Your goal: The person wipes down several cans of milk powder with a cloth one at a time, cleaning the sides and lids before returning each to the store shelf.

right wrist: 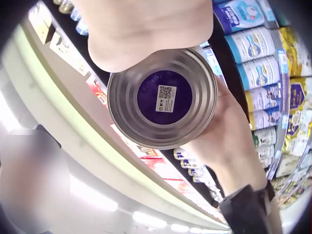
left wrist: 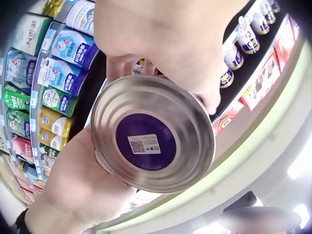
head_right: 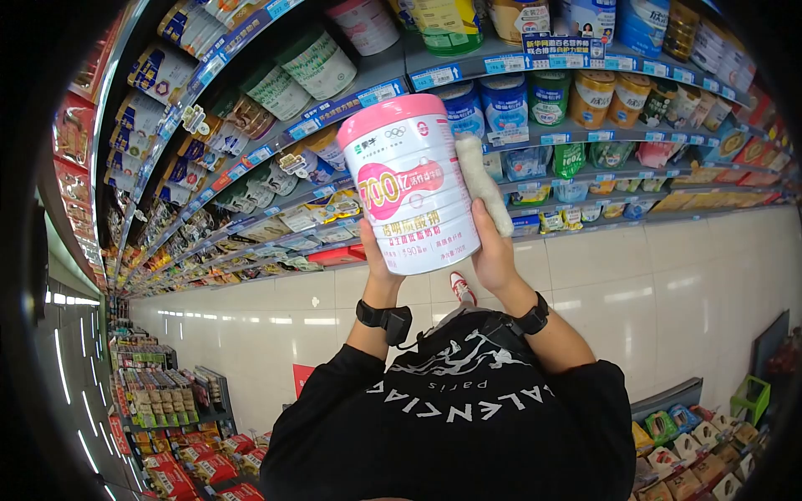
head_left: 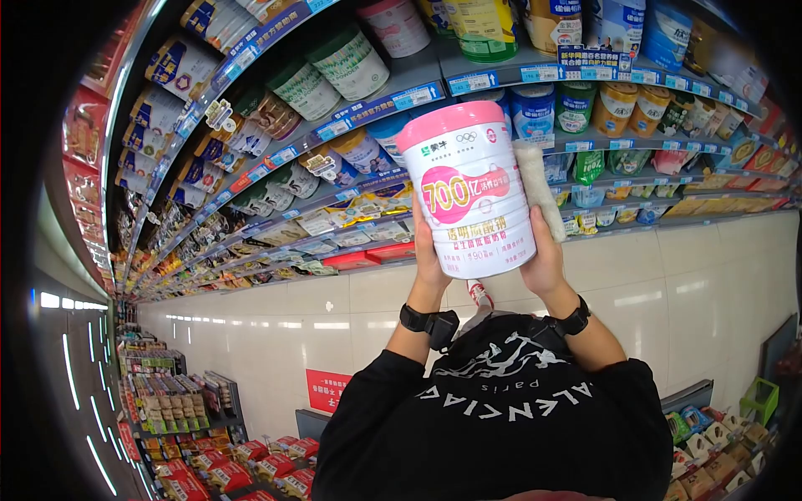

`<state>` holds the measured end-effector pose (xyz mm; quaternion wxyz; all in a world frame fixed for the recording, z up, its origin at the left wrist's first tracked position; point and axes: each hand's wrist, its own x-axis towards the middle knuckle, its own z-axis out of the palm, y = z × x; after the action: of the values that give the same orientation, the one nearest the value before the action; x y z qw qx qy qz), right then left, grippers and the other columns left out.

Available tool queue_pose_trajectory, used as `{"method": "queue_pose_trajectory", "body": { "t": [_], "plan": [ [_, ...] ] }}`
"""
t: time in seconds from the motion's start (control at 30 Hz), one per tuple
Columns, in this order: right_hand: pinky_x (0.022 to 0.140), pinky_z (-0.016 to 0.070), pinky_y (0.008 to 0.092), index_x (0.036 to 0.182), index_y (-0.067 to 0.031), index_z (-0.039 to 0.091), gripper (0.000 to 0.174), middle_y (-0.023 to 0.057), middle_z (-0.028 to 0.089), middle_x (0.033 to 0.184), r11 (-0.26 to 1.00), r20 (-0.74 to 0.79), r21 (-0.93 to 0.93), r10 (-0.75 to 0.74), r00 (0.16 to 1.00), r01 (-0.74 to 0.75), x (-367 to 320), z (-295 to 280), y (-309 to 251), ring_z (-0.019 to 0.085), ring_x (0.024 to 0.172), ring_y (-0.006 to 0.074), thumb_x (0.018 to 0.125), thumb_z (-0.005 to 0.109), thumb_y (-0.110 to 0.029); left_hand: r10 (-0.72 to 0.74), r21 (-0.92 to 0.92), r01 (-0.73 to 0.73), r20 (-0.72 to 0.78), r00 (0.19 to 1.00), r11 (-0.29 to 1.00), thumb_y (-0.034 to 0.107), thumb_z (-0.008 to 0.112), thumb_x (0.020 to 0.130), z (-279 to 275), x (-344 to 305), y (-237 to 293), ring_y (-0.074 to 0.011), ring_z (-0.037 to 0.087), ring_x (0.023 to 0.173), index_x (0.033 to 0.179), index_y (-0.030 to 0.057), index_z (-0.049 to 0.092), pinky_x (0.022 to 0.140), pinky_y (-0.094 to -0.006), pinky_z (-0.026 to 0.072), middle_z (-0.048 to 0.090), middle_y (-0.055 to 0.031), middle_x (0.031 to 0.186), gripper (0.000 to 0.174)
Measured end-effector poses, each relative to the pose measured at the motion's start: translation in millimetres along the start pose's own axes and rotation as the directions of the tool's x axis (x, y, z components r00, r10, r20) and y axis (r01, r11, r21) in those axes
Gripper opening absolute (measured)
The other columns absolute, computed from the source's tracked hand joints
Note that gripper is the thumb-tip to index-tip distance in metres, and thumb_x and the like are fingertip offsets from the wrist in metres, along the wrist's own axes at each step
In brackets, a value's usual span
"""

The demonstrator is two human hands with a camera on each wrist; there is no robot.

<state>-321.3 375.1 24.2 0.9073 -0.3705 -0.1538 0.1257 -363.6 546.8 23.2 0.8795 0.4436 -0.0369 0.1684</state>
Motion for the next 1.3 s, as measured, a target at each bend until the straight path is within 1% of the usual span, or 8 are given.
{"method": "queue_pose_trajectory", "body": {
  "t": [0.17, 0.3, 0.53, 0.6, 0.83, 1.07, 1.17, 1.3],
  "plan": [
    [0.12, 0.0255, 0.0416, 0.148, -0.0035, 0.046, 0.052, 0.021, 0.027, 0.163, 0.511, 0.396, -0.639, -0.422, 0.816, 0.574, 11, 11, -26, 0.035, 0.146, 0.0393, 0.1, 0.052, -0.022, -0.077, 0.041, 0.075, 0.061, 0.995, 0.996, 0.04, 0.078, 0.081, 13, -9, 14, -0.029, 0.048, 0.135, 0.158, 0.0088, 0.013, 0.109, -0.0445, 0.0464, 0.043, -0.0178, 0.148, 0.105],
    [0.121, 0.0212, 0.0521, 0.143, -0.0164, 0.057, 0.054, 0.0167, 0.027, 0.164, 0.153, 0.76, -0.613, -0.156, 0.631, 0.775, 21, 16, -60, 0.028, 0.147, 0.0488, 0.09, 0.063, -0.022, -0.182, -0.023, 0.184, 0.071, 0.981, 0.983, 0.031, 0.083, 0.077, 4, -14, 23, -0.0297, 0.049, 0.135, 0.157, 0.0097, 0.015, 0.109, -0.0452, 0.0464, 0.044, -0.0172, 0.147, 0.107],
    [0.119, 0.0292, 0.0394, 0.149, -0.0061, 0.045, 0.051, 0.0173, 0.042, 0.155, 0.687, 0.302, -0.603, -0.274, 0.913, 0.406, 39, 23, -35, 0.035, 0.147, 0.0322, 0.103, 0.053, -0.027, -0.172, -0.118, 0.173, 0.015, 0.985, 0.978, 0.037, 0.078, 0.08, 2, -18, 3, -0.0293, 0.057, 0.127, 0.153, 0.0071, 0.024, 0.104, -0.0437, 0.0518, 0.051, -0.0165, 0.141, 0.096],
    [0.114, 0.0351, 0.0353, 0.148, -0.004, 0.045, 0.051, 0.0137, 0.05, 0.149, 0.91, 0.103, -0.412, 0.095, 0.99, -0.045, 34, 5, -19, 0.045, 0.139, 0.0251, 0.106, 0.046, -0.034, -0.178, -0.184, 0.181, 0.033, 0.983, 0.966, 0.039, 0.078, 0.079, -1, -19, 7, -0.0286, 0.058, 0.127, 0.151, 0.0041, 0.028, 0.104, -0.0427, 0.0518, 0.053, -0.0168, 0.14, 0.095],
    [0.104, 0.0469, 0.033, 0.14, -0.0054, 0.051, 0.048, 0.0086, 0.061, 0.135, 0.854, 0.183, 0.355, 0.334, 0.924, -0.379, -1, -1, 7, 0.059, 0.123, 0.0169, 0.109, 0.039, -0.04, -0.033, -0.023, 0.034, 0.055, 0.998, 0.999, 0.047, 0.084, 0.073, -3, -15, 15, -0.0259, 0.055, 0.129, 0.153, 0.0, 0.026, 0.107, -0.0406, 0.0487, 0.049, -0.0161, 0.146, 0.11],
    [0.11, 0.0419, 0.0401, 0.143, -0.0045, 0.051, 0.043, 0.0184, 0.048, 0.149, 0.973, -0.039, -0.162, -0.175, 0.984, 0.167, -4, 7, -1, 0.055, 0.13, 0.0322, 0.105, 0.05, -0.025, 0.017, 0.145, 0.007, -0.158, 0.987, 0.989, 0.049, 0.082, 0.078, 32, -5, 16, -0.024, 0.043, 0.139, 0.157, -0.0001, 0.018, 0.116, -0.0398, 0.0337, 0.042, -0.0152, 0.15, 0.113],
    [0.113, 0.0379, 0.0468, 0.143, -0.0082, 0.054, 0.055, 0.0257, 0.039, 0.155, 0.219, 0.506, -0.696, -0.526, 0.684, 0.684, -1, 17, -30, 0.047, 0.135, 0.0461, 0.09, 0.065, -0.014, 0.082, 0.39, -0.117, 0.105, 0.991, 0.913, 0.044, 0.087, 0.073, 25, -13, 8, -0.0241, 0.045, 0.137, 0.154, 0.0005, 0.022, 0.115, -0.0403, 0.0347, 0.045, -0.0141, 0.148, 0.113],
    [0.115, 0.0341, 0.0493, 0.143, -0.0092, 0.055, 0.061, 0.0272, 0.037, 0.155, 0.211, 0.602, -0.69, -0.365, 0.71, 0.693, 3, 20, -46, 0.041, 0.139, 0.049, 0.084, 0.069, -0.014, -0.002, 0.168, 0.002, 0.0, 1.0, 0.986, 0.041, 0.091, 0.067, 11, -18, -4, -0.0258, 0.052, 0.131, 0.151, 0.0014, 0.026, 0.111, -0.0424, 0.0415, 0.049, -0.0136, 0.144, 0.113]
  ]
}}
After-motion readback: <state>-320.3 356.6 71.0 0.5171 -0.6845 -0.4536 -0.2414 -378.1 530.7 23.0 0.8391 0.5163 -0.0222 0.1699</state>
